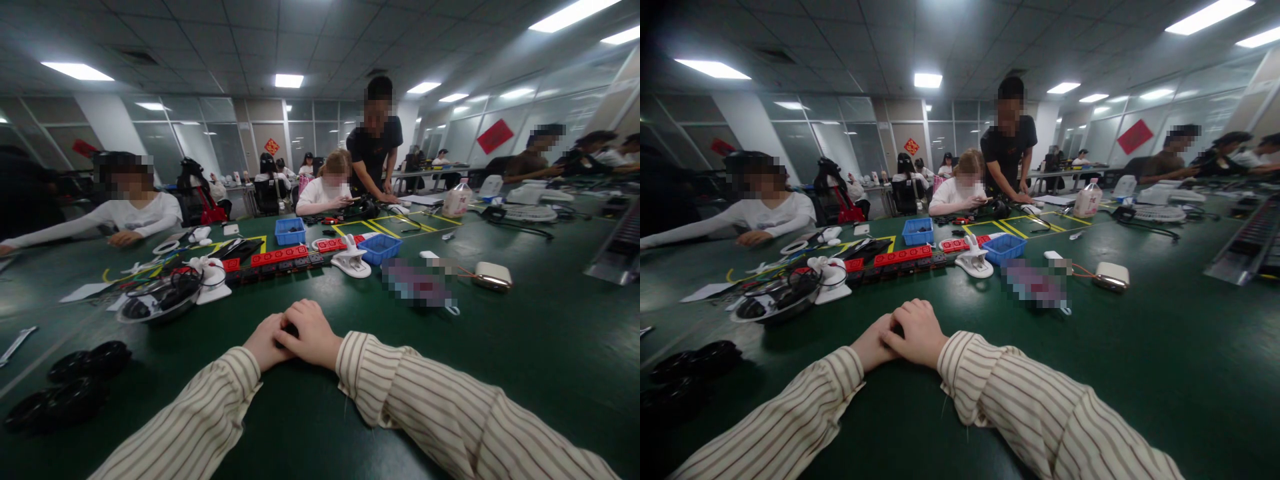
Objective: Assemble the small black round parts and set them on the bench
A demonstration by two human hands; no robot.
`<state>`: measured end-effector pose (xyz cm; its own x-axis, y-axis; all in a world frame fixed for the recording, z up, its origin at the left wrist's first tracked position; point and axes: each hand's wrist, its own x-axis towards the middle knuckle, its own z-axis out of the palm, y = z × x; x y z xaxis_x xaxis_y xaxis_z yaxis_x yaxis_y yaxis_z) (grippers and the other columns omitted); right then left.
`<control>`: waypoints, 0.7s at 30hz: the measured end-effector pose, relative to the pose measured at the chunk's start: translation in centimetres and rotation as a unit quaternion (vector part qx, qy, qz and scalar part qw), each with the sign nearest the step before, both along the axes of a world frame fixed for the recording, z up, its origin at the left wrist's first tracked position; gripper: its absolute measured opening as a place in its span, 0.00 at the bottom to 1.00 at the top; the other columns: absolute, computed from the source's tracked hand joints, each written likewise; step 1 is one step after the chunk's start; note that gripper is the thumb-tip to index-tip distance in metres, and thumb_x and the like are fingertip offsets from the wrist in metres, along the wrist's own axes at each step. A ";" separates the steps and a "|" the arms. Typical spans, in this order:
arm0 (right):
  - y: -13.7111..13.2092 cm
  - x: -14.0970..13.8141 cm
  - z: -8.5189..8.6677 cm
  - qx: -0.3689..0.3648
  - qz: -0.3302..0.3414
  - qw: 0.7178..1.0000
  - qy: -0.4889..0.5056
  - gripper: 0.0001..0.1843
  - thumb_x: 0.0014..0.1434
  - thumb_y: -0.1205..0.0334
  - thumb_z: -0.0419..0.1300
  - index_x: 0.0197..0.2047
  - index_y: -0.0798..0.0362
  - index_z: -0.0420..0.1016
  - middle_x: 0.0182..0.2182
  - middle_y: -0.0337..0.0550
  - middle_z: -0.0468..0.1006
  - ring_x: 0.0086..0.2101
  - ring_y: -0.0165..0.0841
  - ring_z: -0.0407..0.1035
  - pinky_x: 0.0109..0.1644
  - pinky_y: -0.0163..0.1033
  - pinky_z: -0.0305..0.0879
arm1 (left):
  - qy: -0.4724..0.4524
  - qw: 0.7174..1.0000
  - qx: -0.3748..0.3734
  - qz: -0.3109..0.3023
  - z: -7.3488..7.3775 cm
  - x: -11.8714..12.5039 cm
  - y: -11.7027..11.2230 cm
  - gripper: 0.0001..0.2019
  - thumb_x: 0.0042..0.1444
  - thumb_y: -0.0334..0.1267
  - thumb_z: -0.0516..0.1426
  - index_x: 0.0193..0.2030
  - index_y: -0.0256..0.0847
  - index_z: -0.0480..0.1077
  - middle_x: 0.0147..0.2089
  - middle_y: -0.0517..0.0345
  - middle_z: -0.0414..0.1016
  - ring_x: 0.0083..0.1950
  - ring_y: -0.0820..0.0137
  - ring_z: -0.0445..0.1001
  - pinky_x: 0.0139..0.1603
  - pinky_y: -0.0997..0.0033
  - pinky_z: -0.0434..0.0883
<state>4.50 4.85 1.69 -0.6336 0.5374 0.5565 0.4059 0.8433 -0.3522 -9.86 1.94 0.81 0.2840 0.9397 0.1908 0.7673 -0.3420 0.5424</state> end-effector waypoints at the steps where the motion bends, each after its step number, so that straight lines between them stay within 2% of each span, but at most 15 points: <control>1: -0.1 0.0 -0.1 0.006 0.007 1.000 -0.002 0.11 0.53 0.55 0.58 0.29 0.55 0.66 0.29 0.39 0.66 0.35 0.31 0.57 0.41 0.37 0.51 | 0.004 1.000 0.005 0.002 -0.1 0.0 0.0 0.15 0.39 0.36 0.60 0.38 0.39 0.67 0.38 0.55 0.70 0.42 0.62 0.68 0.45 0.62 0.67; 5: -0.2 0.1 0.2 0.052 0.064 0.997 -0.004 0.09 0.52 0.58 0.58 0.31 0.55 0.67 0.30 0.40 0.68 0.36 0.32 0.58 0.44 0.39 0.52 | -0.006 1.000 0.026 0.000 -0.7 -0.4 0.2 0.14 0.40 0.34 0.58 0.38 0.38 0.68 0.40 0.54 0.70 0.43 0.63 0.68 0.46 0.63 0.67; 7: 0.3 0.7 0.8 0.105 0.091 0.990 -0.012 0.09 0.53 0.57 0.57 0.33 0.55 0.67 0.33 0.41 0.69 0.38 0.33 0.59 0.47 0.41 0.51 | -0.005 0.999 0.033 -0.010 -1.0 -0.6 0.3 0.15 0.41 0.35 0.58 0.40 0.38 0.68 0.41 0.53 0.70 0.44 0.63 0.68 0.48 0.62 0.66; 8: 0.9 1.1 1.1 0.135 0.084 0.987 -0.011 0.10 0.54 0.57 0.55 0.35 0.55 0.68 0.35 0.42 0.69 0.39 0.34 0.59 0.49 0.42 0.50 | 0.001 0.999 0.036 -0.013 -1.1 -0.7 0.4 0.16 0.42 0.36 0.59 0.40 0.37 0.68 0.42 0.52 0.70 0.45 0.62 0.67 0.49 0.61 0.65; 9: 1.8 1.6 1.5 0.163 0.055 0.985 -0.004 0.11 0.55 0.57 0.54 0.38 0.55 0.68 0.37 0.44 0.69 0.41 0.35 0.59 0.51 0.44 0.49 | 0.010 0.999 0.038 -0.015 -1.2 -0.8 0.4 0.16 0.43 0.37 0.59 0.41 0.38 0.68 0.42 0.52 0.69 0.45 0.62 0.67 0.50 0.60 0.65; 10: 2.8 2.3 1.8 0.181 -0.003 0.983 0.012 0.13 0.55 0.57 0.53 0.41 0.55 0.67 0.41 0.47 0.68 0.43 0.37 0.58 0.53 0.45 0.47 | 0.019 0.999 0.039 -0.015 -1.2 -0.9 0.4 0.16 0.44 0.40 0.59 0.41 0.38 0.68 0.42 0.52 0.69 0.45 0.62 0.67 0.50 0.60 0.64; 11: 4.0 3.0 2.1 0.186 -0.087 0.978 0.036 0.15 0.56 0.57 0.52 0.44 0.56 0.66 0.44 0.49 0.66 0.46 0.38 0.56 0.54 0.46 0.46 | 0.026 0.999 0.037 -0.016 -1.2 -1.0 0.4 0.16 0.45 0.42 0.59 0.40 0.39 0.69 0.42 0.53 0.69 0.45 0.62 0.66 0.50 0.59 0.64; 13: 6.5 4.7 2.3 0.169 -0.270 0.946 0.058 0.20 0.55 0.57 0.53 0.49 0.59 0.64 0.49 0.55 0.61 0.50 0.43 0.52 0.56 0.51 0.42 | 0.032 0.999 0.028 -0.018 -1.2 -1.2 0.4 0.16 0.46 0.46 0.58 0.40 0.40 0.69 0.41 0.53 0.68 0.45 0.62 0.66 0.50 0.60 0.64; 14: 7.6 5.6 2.3 0.160 -0.330 0.929 0.047 0.23 0.54 0.57 0.53 0.51 0.59 0.62 0.51 0.56 0.59 0.51 0.45 0.51 0.56 0.52 0.40 | 0.032 0.999 0.025 -0.021 -1.2 -1.2 0.4 0.16 0.47 0.47 0.58 0.40 0.40 0.69 0.42 0.53 0.68 0.45 0.62 0.66 0.50 0.60 0.64; 16: 9.5 7.2 2.1 0.138 -0.409 0.902 0.011 0.26 0.54 0.56 0.53 0.53 0.60 0.59 0.52 0.58 0.57 0.51 0.47 0.51 0.56 0.55 0.40 | 0.029 0.999 0.022 -0.020 -1.2 -1.1 0.4 0.17 0.47 0.48 0.58 0.41 0.40 0.69 0.42 0.53 0.68 0.45 0.62 0.66 0.50 0.60 0.64; 21: 11.8 9.9 1.4 0.041 -0.532 0.845 -0.034 0.25 0.57 0.50 0.49 0.50 0.62 0.60 0.51 0.62 0.57 0.47 0.50 0.56 0.50 0.59 0.47 | 0.025 0.999 0.024 -0.010 -1.2 -0.9 0.4 0.18 0.46 0.49 0.58 0.40 0.40 0.70 0.41 0.52 0.67 0.44 0.62 0.65 0.49 0.59 0.63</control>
